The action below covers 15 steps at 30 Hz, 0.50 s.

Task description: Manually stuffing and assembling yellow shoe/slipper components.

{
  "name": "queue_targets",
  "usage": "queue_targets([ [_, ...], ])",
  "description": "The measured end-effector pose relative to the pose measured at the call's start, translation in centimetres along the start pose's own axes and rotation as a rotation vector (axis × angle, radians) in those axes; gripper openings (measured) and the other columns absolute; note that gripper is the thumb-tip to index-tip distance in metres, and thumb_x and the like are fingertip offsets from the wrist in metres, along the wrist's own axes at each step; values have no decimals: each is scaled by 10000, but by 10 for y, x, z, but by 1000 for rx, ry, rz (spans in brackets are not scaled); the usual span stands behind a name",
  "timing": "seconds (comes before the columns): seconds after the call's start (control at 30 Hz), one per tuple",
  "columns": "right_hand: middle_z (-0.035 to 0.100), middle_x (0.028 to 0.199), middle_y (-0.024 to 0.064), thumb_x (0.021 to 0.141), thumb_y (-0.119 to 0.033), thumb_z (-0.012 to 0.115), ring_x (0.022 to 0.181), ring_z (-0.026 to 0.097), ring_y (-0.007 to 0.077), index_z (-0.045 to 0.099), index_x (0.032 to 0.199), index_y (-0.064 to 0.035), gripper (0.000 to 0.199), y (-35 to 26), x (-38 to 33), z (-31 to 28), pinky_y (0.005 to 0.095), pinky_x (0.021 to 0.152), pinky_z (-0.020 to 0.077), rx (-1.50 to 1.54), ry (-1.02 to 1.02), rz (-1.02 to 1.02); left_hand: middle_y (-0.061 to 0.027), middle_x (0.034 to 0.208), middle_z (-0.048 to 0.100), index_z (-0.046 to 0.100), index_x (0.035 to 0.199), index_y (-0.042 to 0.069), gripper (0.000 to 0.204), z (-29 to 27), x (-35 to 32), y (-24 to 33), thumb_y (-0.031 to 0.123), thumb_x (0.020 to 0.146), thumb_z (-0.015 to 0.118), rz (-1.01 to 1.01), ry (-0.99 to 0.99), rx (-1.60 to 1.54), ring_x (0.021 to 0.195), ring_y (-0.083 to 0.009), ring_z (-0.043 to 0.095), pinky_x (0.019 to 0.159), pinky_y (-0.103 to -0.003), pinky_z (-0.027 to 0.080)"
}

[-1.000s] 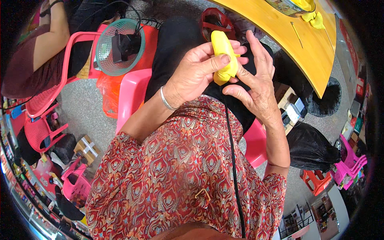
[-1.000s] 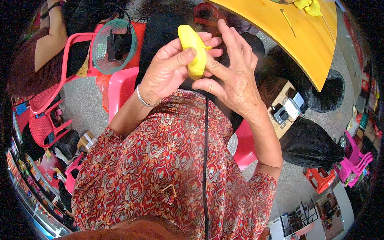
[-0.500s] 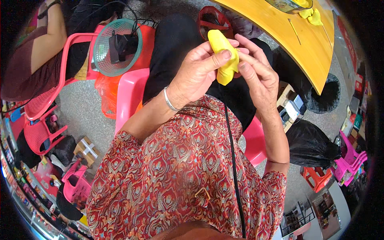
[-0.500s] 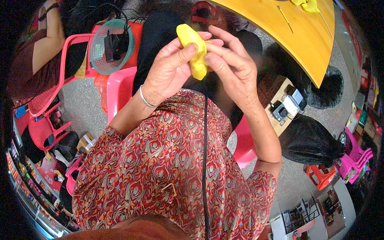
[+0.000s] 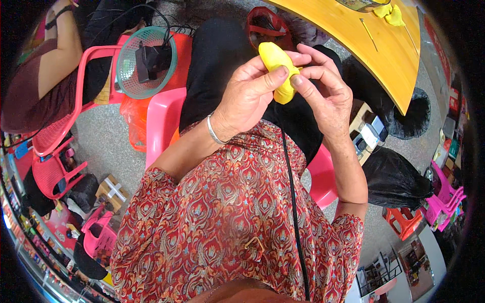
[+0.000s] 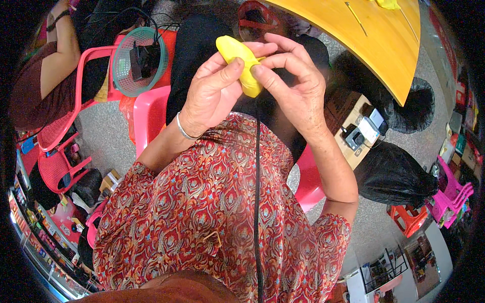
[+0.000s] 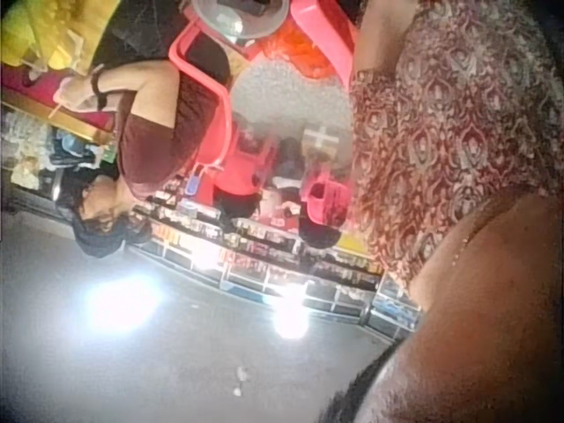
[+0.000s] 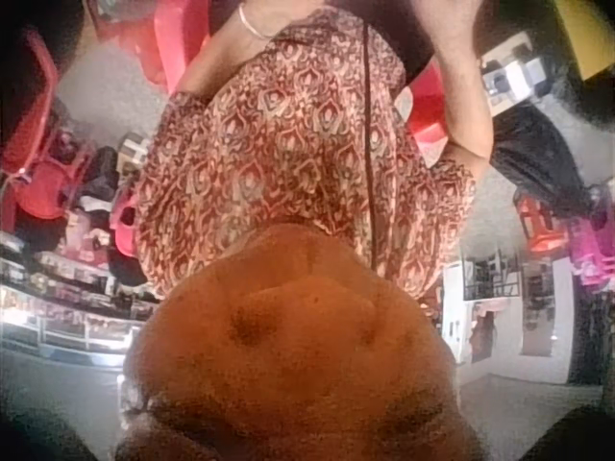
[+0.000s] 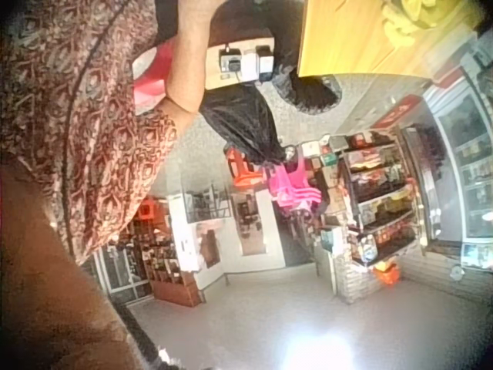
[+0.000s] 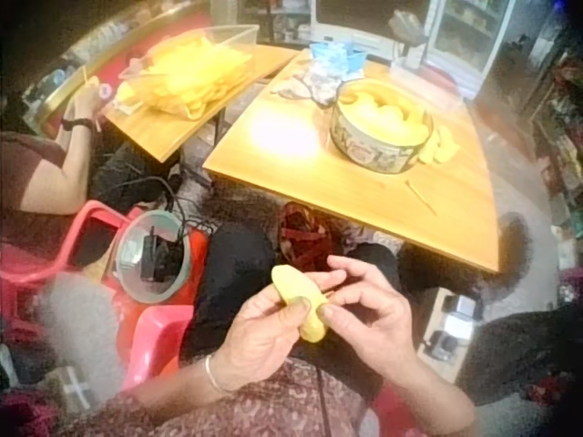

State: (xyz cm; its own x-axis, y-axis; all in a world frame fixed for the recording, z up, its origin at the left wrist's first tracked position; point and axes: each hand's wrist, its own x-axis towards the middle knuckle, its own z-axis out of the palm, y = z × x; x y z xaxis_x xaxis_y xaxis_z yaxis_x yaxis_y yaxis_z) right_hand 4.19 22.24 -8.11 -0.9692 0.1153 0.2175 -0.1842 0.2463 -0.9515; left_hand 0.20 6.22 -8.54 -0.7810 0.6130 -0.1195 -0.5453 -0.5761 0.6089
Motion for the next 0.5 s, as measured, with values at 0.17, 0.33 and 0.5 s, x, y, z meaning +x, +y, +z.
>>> queue_targets([
  [0.17, 591, 1218, 145, 777, -111, 746, 1114, 560, 188, 655, 1032, -53, 277, -3, 1, 1, 313, 960, 416, 131, 31, 152, -112, 1294, 524, 495, 1282, -8, 371, 0, 0, -7, 132, 941, 543, 35, 23, 5, 1217, -209, 478, 1066, -369, 338],
  [0.33, 640, 1100, 94, 829, -115, 710, 1011, 588, 128, 627, 1097, -19, 296, -7, -2, -2, 275, 866, 462, -12, -86, 157, -94, 1309, 517, 505, 1280, 5, 372, 6, -1, -8, 140, 937, 558, 84, 100, 91, 1210, -198, 480, 1059, -352, 342],
  [0.5, 656, 949, 20, 862, -96, 682, 873, 596, 70, 626, 1089, -5, 251, -6, -4, 0, 223, 763, 482, 131, -101, 327, -96, 1280, 541, 528, 1261, 12, 353, 8, -3, 1, 157, 941, 561, -4, 113, 98, 1145, -174, 528, 985, -340, 416],
])
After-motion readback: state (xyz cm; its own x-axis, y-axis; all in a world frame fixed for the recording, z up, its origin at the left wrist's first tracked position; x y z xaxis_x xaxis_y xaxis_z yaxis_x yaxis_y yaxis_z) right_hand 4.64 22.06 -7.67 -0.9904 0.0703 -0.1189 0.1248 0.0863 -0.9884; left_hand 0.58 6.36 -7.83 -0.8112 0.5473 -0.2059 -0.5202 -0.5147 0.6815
